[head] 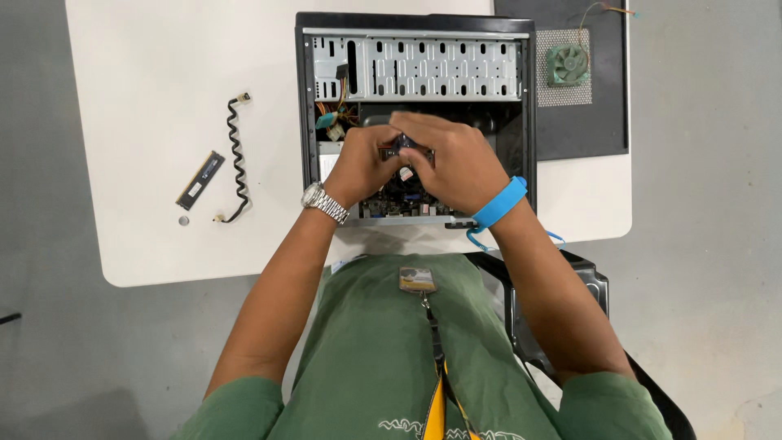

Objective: The person installs a CPU cooler and a fan into an open desktop computer case. They use a screwdriver to secure the components and connect internal cables to the motherboard.

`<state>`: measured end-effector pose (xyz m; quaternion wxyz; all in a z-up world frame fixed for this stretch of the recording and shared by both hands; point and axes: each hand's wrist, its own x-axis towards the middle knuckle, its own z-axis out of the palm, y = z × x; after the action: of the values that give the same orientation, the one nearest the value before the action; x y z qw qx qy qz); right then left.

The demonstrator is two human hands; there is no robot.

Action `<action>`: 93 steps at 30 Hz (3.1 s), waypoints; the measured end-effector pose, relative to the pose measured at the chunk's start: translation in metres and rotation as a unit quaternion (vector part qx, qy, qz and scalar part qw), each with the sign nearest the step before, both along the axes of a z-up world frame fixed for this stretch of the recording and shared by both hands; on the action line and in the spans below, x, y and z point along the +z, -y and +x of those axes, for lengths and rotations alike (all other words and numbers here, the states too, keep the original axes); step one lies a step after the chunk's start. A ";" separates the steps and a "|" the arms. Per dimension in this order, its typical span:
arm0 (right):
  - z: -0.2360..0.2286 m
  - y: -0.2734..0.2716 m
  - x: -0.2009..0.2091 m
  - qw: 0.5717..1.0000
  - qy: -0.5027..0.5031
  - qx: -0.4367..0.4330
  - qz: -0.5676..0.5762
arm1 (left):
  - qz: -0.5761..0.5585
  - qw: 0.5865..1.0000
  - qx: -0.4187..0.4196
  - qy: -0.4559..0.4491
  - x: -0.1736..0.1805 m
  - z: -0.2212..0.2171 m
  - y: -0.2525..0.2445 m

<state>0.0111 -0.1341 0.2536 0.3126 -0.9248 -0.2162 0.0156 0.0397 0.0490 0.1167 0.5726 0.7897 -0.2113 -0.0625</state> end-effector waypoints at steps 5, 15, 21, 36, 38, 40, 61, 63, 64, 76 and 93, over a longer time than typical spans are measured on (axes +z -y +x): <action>0.001 0.008 -0.031 0.998 0.035 -0.029 -0.050 | -0.019 0.999 0.019 0.047 -0.014 0.007 0.013; 0.012 -0.001 -0.032 0.999 0.022 -0.018 -0.021 | -0.006 0.997 0.055 0.045 -0.029 0.034 -0.002; 0.012 0.009 -0.057 0.999 0.047 -0.010 0.003 | 0.046 0.998 0.014 0.040 -0.005 0.028 -0.006; 0.006 0.009 -0.052 0.998 -0.004 -0.058 0.028 | -0.041 0.986 0.144 0.068 -0.029 0.005 0.023; 0.000 0.010 -0.061 0.997 0.014 -0.068 0.039 | -0.044 0.987 0.143 0.060 -0.008 -0.007 0.024; 0.004 0.010 -0.067 0.995 0.043 -0.074 0.050 | -0.047 0.986 0.147 0.063 0.005 -0.002 0.026; -0.007 0.017 -0.083 0.990 0.101 -0.090 0.048 | -0.109 0.977 0.175 -0.045 -0.027 -0.006 0.023; -0.005 0.018 -0.086 0.985 0.141 -0.100 0.016 | -0.094 0.985 0.132 -0.062 -0.030 0.001 0.015; -0.007 0.014 -0.086 0.985 0.140 -0.097 0.016 | -0.094 0.985 0.134 -0.062 -0.024 0.002 0.014; -0.011 0.007 -0.083 0.983 0.100 -0.148 0.034 | -0.033 0.996 0.080 0.034 0.009 -0.003 0.013; -0.012 0.011 -0.042 0.995 0.057 -0.055 0.062 | 0.007 0.999 0.012 0.033 0.026 0.000 -0.004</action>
<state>-0.0011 -0.1453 0.2118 0.3574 -0.9133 -0.1833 -0.0675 0.0396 0.0531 0.1427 0.5602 0.7981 -0.2195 -0.0311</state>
